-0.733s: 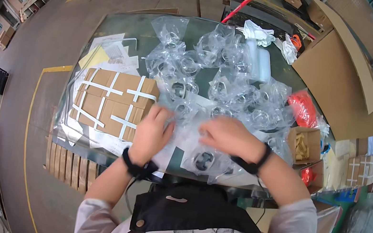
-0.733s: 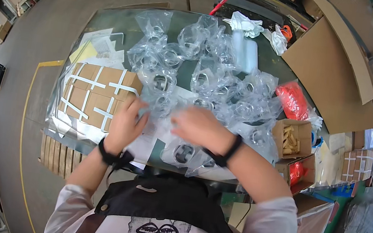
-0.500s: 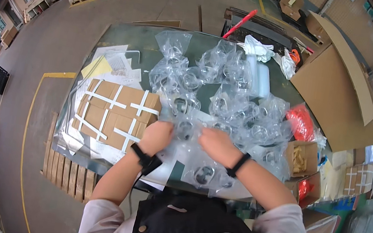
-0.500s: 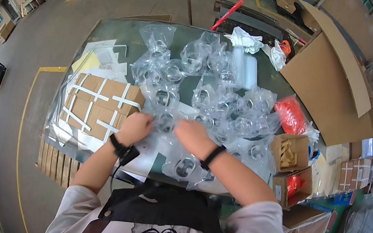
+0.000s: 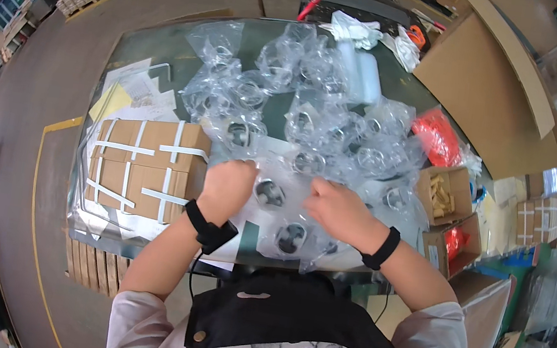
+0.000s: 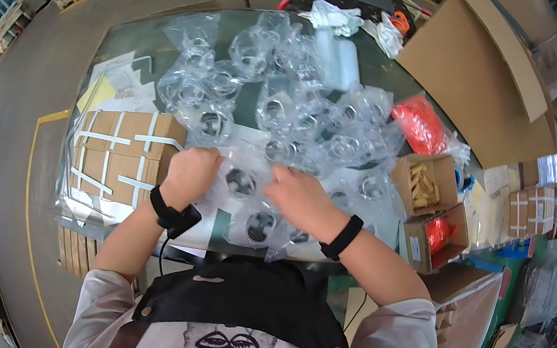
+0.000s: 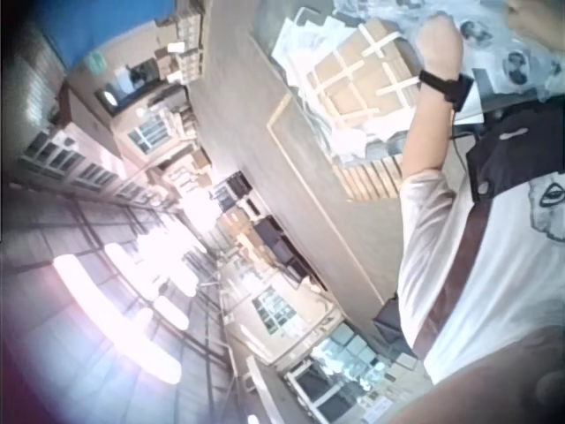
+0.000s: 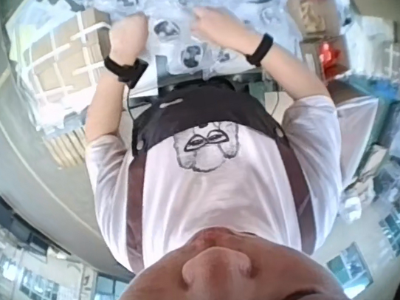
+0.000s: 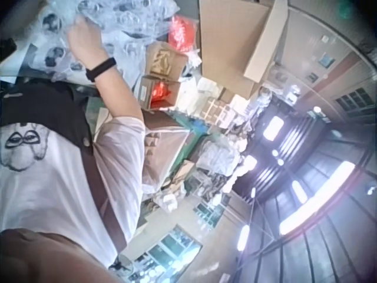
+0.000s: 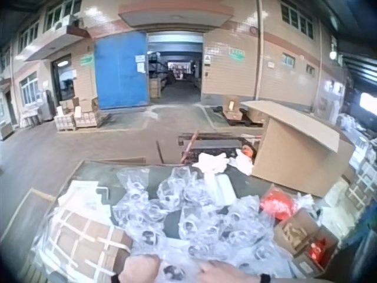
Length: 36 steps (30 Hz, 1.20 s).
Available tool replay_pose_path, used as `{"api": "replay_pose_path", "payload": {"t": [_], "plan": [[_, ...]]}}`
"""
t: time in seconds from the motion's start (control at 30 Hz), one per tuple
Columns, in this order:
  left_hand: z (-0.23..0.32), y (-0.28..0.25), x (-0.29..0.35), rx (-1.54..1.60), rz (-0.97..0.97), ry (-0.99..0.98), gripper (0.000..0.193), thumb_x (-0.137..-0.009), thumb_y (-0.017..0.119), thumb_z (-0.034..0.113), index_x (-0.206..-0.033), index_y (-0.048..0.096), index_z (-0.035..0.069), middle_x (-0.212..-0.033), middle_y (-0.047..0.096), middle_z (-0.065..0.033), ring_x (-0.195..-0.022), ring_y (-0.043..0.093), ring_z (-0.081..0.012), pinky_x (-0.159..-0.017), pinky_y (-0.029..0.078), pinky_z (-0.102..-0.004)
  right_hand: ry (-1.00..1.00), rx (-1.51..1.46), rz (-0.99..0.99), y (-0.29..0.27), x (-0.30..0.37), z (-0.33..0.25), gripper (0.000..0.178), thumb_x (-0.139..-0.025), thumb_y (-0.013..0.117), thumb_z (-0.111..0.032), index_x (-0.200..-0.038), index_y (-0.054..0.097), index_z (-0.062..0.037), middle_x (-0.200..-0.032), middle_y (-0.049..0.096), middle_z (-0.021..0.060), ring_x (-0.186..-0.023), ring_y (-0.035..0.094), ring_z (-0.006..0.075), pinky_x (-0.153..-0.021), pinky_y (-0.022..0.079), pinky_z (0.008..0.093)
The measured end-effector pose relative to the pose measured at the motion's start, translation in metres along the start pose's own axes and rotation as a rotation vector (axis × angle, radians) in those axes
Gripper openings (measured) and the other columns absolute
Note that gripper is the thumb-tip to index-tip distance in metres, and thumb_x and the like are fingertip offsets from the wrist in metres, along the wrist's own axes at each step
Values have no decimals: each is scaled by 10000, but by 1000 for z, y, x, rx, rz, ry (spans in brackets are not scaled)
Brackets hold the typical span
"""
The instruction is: The person places small red plastic parts into clear plastic bags containing metal rings. They then arrange the filled bags into a cardboard box lined with a plastic bag and insert a cardboard divider. The person continues to pack more red parts into bags and places them into the box.
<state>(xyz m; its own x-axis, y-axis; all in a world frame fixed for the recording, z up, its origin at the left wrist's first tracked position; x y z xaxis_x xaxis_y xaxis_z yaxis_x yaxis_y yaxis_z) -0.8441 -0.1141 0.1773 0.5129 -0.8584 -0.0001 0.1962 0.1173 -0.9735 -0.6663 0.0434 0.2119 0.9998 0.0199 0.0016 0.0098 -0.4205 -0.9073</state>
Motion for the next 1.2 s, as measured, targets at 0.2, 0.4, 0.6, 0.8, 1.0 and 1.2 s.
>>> {"api": "replay_pose_path", "payload": {"t": [0.2,0.4,0.6,0.8,1.0,1.2], "plan": [[26,-64,6,387,451,-9,123,-927,596,118,-999,665,47,-868,631,-142,-673,612,-259,-570,482,-347,294,-522,487,-152,96,5,276,-892,645,-62,-1167,638,-32,-1019,669,77,-783,630,110,-684,516,262],[98,-87,72,1639,-406,12,206,-975,579,132,-1081,656,-27,-883,658,-69,-714,576,-100,-608,459,-240,988,-446,511,-229,298,138,141,-931,600,-128,-897,660,-5,-721,643,33,-617,636,99,-560,525,223],[205,14,54,1225,-992,41,330,-978,601,188,-1258,583,13,-938,662,-27,-760,563,-60,-689,466,-207,984,134,-58,-15,381,280,725,-613,813,-216,-1250,557,19,-1219,532,305,-1146,523,359,-975,459,422],[252,55,46,1084,-1027,122,359,-962,630,239,-1259,579,43,-943,635,-18,-761,552,-73,-700,457,-225,1004,146,-162,-20,352,280,383,-733,683,-58,-1115,656,-54,-1132,629,224,-1085,606,376,-901,526,430],[320,52,2,900,-818,326,343,-951,636,248,-1222,593,42,-898,648,-57,-758,586,-107,-693,484,-264,994,-34,174,-72,403,276,317,-731,748,-99,-1036,703,-25,-957,683,214,-929,663,358,-827,526,412],[419,94,-37,1737,-944,34,498,-987,578,323,-1392,433,72,-1266,546,-80,-1172,550,-187,-915,496,-357,1006,-993,610,-99,397,236,304,-816,743,-75,-1093,673,29,-973,705,98,-891,665,158,-796,531,302]]}}
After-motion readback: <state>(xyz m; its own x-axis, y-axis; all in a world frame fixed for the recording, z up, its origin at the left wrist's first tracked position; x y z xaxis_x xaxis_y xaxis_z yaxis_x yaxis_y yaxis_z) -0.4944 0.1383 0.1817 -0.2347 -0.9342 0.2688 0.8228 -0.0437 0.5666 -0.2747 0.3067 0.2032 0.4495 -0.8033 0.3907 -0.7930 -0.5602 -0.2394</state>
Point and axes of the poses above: each hand's wrist, its own x-axis away from the middle knuckle, its own y-axis out of the palm, z = x × y, the point moved 2 cm from there along -x, towards the middle knuckle
